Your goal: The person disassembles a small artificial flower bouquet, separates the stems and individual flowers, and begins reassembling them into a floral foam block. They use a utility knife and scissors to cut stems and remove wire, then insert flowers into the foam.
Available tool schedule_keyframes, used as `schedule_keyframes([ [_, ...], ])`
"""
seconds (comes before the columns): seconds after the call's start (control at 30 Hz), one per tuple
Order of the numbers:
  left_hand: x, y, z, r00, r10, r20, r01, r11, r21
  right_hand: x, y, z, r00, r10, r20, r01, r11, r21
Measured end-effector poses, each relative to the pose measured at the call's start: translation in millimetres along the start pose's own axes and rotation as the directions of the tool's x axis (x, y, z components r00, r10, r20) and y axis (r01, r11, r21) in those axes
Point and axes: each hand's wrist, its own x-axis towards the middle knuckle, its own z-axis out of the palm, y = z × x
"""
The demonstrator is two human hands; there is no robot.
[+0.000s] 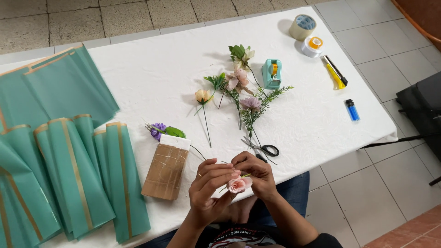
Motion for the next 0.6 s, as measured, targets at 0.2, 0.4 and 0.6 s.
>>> schedule_keyframes([
  [0.2,-18,-3,-20,0.998,-0.031,-0.052,0.026,0.995,-0.091,1,-11,-43,0.999,-0.054,0.003,0.054,0.991,-0.121],
  [0.4,-30,-31,-75,0.947,-0.252,-0.201,0.321,0.695,0.643,25,-74,-173,0.833,-0.551,0.047,0.199,0.219,-0.955],
  [0.6,-55,-76,-70,0.689,-0.712,-0.135,0.393,0.211,0.895,36,-16,-263,0.959,0.247,-0.138,-0.153,0.041,-0.987],
])
